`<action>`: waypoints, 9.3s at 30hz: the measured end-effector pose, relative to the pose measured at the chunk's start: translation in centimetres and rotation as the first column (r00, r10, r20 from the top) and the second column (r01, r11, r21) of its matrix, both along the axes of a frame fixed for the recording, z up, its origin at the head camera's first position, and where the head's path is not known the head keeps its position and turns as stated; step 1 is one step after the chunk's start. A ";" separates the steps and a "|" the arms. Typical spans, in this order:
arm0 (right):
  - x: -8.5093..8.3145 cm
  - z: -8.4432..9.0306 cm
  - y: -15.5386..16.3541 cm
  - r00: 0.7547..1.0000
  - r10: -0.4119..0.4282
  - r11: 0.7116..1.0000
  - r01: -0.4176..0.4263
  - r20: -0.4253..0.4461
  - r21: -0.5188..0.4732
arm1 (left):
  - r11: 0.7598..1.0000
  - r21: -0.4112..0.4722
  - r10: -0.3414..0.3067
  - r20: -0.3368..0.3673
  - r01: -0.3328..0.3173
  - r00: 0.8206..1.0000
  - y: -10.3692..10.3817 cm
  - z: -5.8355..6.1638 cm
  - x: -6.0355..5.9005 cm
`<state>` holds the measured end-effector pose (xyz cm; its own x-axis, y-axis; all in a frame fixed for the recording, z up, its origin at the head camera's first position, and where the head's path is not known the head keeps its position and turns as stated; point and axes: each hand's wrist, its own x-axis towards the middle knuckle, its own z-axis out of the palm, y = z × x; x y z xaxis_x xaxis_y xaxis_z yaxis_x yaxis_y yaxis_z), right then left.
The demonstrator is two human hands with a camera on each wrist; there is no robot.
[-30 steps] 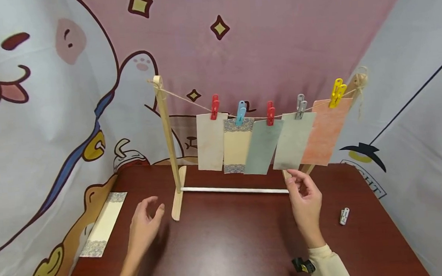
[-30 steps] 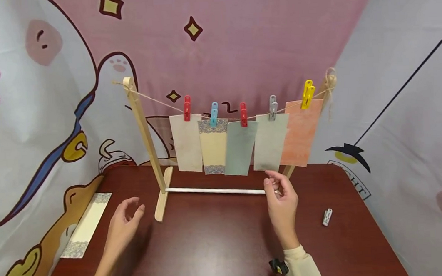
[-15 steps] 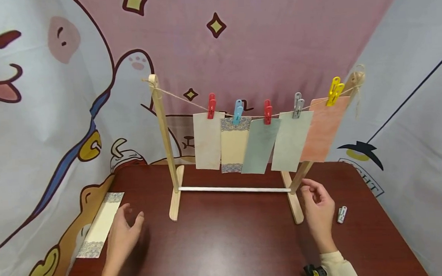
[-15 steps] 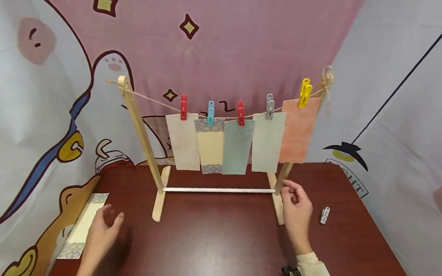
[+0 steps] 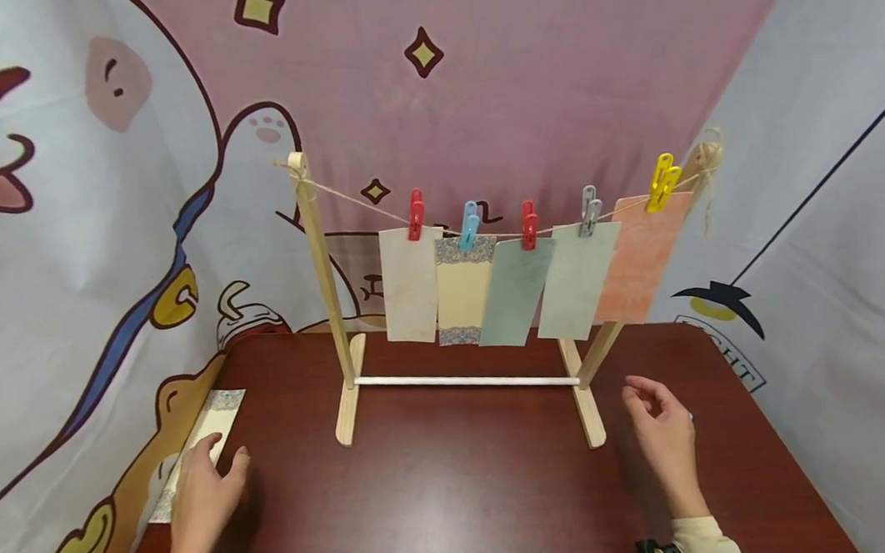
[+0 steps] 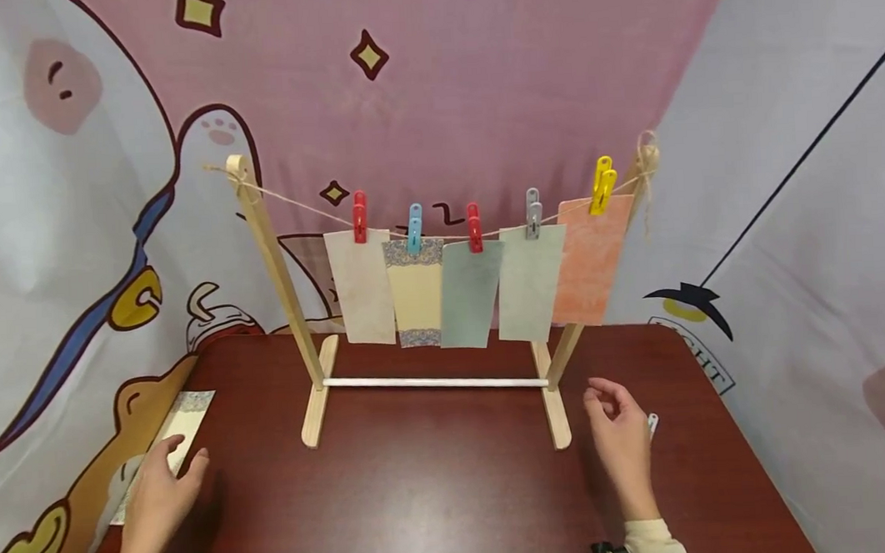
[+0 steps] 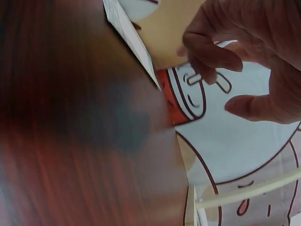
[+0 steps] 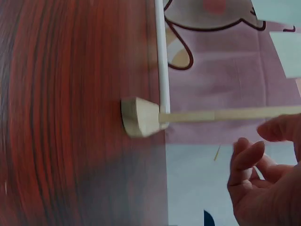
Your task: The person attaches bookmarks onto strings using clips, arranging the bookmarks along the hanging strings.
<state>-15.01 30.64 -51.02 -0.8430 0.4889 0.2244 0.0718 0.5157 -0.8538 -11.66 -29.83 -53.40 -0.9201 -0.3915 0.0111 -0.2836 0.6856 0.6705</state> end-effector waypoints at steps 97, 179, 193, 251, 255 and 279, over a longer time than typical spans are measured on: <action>-0.3 -2.8 8.6 0.953 -0.016 0.896 -0.121 0.303 0.428 | 0.977 0.207 -0.049 -0.027 0.054 0.998 -7.2 -1.6 2.3; -5.5 14.7 -18.0 0.721 0.500 0.793 -0.603 -0.480 -0.081 | 0.779 0.471 -0.020 -0.640 0.414 0.768 7.0 6.7 -6.6; -6.4 19.0 -22.2 0.626 0.514 0.729 -0.679 -0.587 -0.086 | 0.743 0.485 -0.032 -0.663 0.461 0.748 8.1 7.2 -7.5; -9.3 28.3 -30.5 0.620 0.541 0.747 -0.664 -0.567 -0.013 | 0.635 0.563 0.014 -0.693 0.529 0.721 11.1 9.0 -10.8; -9.3 28.4 -30.8 0.617 0.521 0.767 -0.642 -0.589 0.007 | 0.632 0.562 0.013 -0.697 0.535 0.717 11.1 9.2 -10.9; -8.6 27.6 -30.1 0.668 0.594 0.762 -0.645 -0.448 0.048 | 0.620 0.561 0.025 -0.713 0.548 0.701 11.8 9.8 -11.2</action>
<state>-23.58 0.59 -23.45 -0.7960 -0.0701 0.6012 -0.6005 0.2160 -0.7699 -22.85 -18.05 -43.59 -0.8548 -0.2742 0.4405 0.4826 -0.1081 0.8692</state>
